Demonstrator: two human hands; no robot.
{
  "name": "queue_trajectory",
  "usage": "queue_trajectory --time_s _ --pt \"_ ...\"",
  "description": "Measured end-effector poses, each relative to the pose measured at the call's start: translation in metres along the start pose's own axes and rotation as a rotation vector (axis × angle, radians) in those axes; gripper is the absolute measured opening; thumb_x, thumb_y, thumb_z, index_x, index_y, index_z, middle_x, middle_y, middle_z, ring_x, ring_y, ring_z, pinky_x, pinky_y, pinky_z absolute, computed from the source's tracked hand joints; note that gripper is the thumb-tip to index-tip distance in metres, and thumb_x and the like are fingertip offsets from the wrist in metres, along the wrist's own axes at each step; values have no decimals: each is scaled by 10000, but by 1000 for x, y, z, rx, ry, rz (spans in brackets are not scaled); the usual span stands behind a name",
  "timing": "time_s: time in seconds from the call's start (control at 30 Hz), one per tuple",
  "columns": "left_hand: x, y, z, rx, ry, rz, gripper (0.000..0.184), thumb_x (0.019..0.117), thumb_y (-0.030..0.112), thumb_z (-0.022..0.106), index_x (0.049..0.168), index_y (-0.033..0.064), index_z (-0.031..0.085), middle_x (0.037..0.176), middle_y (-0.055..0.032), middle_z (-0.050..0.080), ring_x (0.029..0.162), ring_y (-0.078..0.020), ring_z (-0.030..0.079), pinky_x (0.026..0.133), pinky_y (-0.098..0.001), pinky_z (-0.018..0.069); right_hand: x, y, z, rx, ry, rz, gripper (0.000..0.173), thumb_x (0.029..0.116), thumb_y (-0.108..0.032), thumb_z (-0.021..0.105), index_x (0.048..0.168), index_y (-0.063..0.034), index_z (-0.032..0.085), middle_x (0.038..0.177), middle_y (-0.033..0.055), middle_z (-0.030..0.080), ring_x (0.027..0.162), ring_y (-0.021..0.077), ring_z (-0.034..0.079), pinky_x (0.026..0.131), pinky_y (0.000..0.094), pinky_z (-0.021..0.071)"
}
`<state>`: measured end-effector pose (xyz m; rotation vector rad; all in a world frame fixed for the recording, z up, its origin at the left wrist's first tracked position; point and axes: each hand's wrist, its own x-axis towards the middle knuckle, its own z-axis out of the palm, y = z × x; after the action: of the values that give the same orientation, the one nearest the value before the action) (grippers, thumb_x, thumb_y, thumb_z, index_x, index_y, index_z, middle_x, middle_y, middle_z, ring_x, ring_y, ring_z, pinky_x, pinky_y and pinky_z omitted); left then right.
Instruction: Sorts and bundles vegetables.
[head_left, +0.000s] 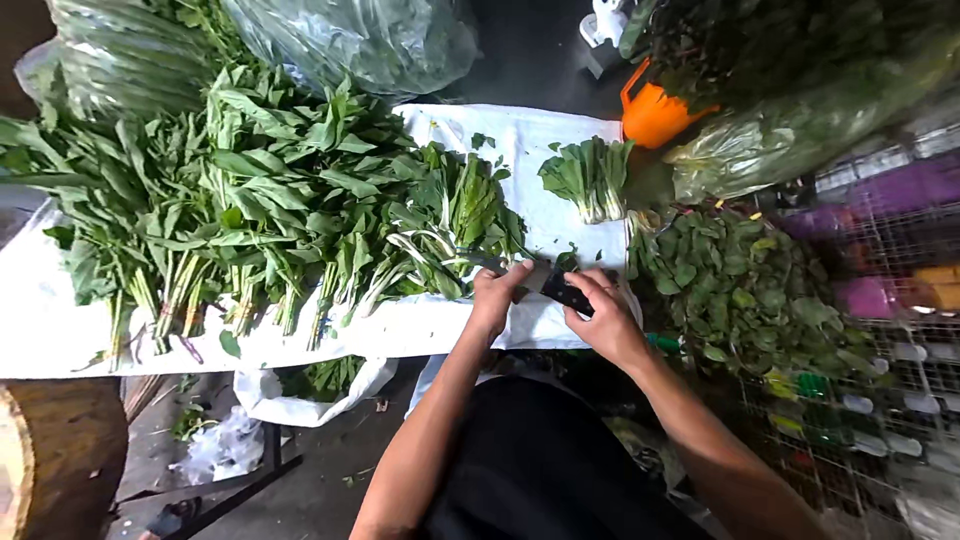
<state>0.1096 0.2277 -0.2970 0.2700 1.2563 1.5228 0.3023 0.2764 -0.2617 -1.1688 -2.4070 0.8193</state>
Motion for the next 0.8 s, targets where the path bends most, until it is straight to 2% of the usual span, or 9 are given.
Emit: queue_trajectory --time_s 0.13,0.2,0.3,0.4,0.47,0.57,0.67,0.8 --pt "7 15 -19 -43 61 105 254 985 182 671 755 132 574 649 6 607 515 -85 545 509 -256 499 -5 2 -13 -10 -13 -1 459 857 -141 734 1303 -46 682 1235 169 660 1118 261 655 960 408 565" --pt "11 27 -39 -47 107 160 299 1005 259 649 739 183 537 618 45 568 506 -68 529 512 -250 495 -6 6 -18 -5 -15 13 456 853 -134 741 1291 -25 679 1226 181 664 1103 262 664 952 408 570" --pt "19 42 -80 -75 237 243 275 1034 304 591 780 215 531 597 78 535 533 -73 550 562 -287 532 6 17 -15 71 -47 224 490 874 -147 724 1333 2 640 1247 207 644 1121 275 646 971 421 549" --pt "10 52 -108 -25 361 297 284 1010 316 640 778 220 510 582 80 495 513 -65 512 548 -265 506 39 24 11 259 -15 446 527 902 -155 724 1384 10 588 1278 219 622 1146 276 637 984 431 543" --pt "-3 51 -113 56 346 299 221 991 277 677 829 203 547 642 64 536 538 -67 523 557 -261 513 70 28 39 338 19 483 559 917 -148 731 1424 -9 540 1312 230 615 1158 312 641 986 480 543" --pt "-20 41 -112 245 249 250 111 983 198 674 954 143 581 786 30 604 611 -84 568 597 -278 542 120 32 79 335 102 444 585 917 -177 726 1434 -27 496 1245 241 623 1092 362 638 918 537 543" --pt "-38 26 -113 349 220 204 110 970 172 672 995 75 625 766 -16 630 613 -119 591 607 -303 548 172 35 105 258 215 471 590 889 -180 718 1417 -11 517 1231 239 635 1124 358 636 973 522 531" --pt "-65 12 -121 404 199 164 125 975 171 650 992 47 639 773 -1 647 633 -104 609 608 -282 542 211 38 109 79 245 530 540 909 -211 692 1400 -33 553 1299 223 628 1227 366 600 1052 544 469"
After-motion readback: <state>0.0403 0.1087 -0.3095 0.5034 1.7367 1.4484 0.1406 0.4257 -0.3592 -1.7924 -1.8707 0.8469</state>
